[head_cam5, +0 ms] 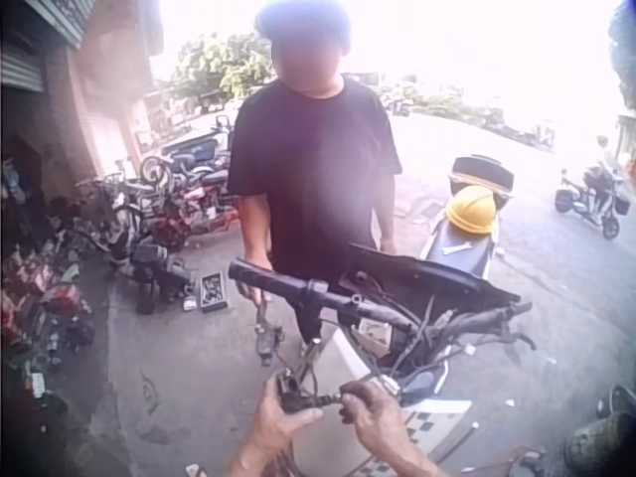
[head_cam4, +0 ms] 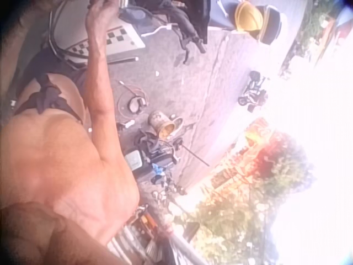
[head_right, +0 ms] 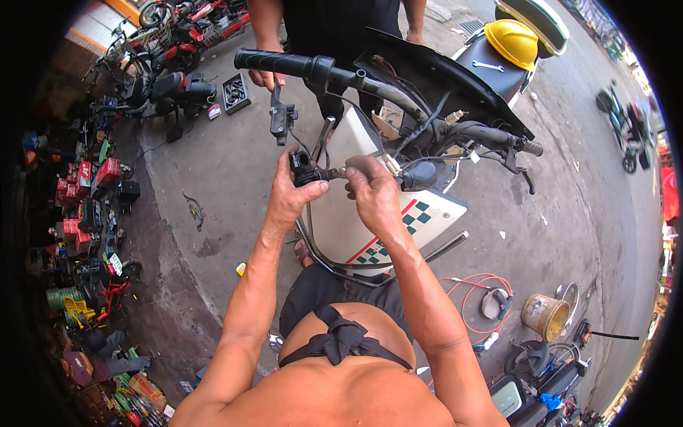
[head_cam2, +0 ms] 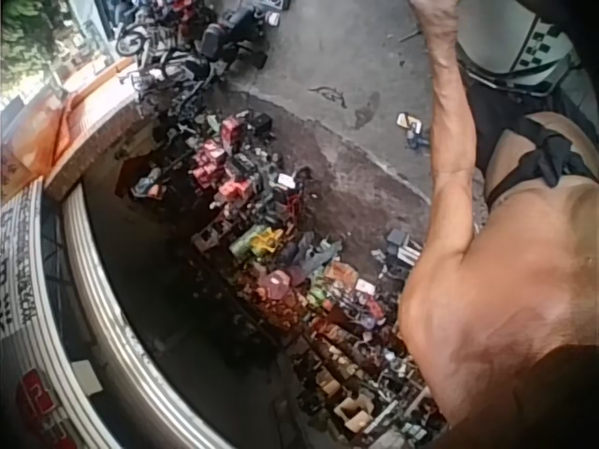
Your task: Repairing and modifying the handlebar-mounted switches and wiring on a motorcycle.
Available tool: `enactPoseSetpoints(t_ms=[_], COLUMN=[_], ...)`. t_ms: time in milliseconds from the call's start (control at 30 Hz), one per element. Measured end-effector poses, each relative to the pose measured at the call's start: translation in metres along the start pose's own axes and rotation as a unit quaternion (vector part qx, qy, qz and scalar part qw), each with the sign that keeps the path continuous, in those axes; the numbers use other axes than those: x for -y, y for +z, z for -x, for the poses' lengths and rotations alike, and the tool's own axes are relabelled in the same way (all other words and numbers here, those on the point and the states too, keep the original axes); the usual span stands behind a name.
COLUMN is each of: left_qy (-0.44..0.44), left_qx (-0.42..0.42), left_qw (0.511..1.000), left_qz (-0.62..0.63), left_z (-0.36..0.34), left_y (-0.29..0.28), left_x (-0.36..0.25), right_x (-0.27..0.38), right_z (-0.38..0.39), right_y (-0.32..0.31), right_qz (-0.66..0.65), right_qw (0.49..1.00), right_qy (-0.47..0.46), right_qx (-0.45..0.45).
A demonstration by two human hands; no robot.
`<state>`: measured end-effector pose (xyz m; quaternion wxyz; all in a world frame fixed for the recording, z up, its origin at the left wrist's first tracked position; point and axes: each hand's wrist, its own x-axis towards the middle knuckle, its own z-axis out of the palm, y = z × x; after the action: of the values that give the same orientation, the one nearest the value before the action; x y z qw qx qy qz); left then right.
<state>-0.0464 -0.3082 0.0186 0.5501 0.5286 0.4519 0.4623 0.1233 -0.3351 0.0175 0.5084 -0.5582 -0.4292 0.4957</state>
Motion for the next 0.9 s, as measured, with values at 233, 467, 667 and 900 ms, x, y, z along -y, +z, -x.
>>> enactPoseSetpoints(t_ms=[233,467,667,900], left_qy=[-0.068,-0.107,-0.101,-0.044], left_qx=[-0.018,-0.06,-0.008,-0.073], left_qw=[0.993,0.9,0.886,0.938], left_qz=[0.091,0.419,0.452,0.337], left_z=[0.005,0.014,0.026,0.01], left_y=[-0.014,-0.017,0.006,0.036], left_x=[0.013,0.038,0.032,0.022], right_x=[0.003,0.006,0.006,0.01], right_z=[-0.001,-0.002,-0.001,0.0], right_y=[0.002,0.002,0.004,0.001], right_qz=[-0.022,-0.02,-0.016,0.001], right_qw=[1.0,1.0,1.0,1.0], right_qy=[0.015,0.019,0.023,0.028], right_qx=[0.004,0.009,0.001,-0.005])
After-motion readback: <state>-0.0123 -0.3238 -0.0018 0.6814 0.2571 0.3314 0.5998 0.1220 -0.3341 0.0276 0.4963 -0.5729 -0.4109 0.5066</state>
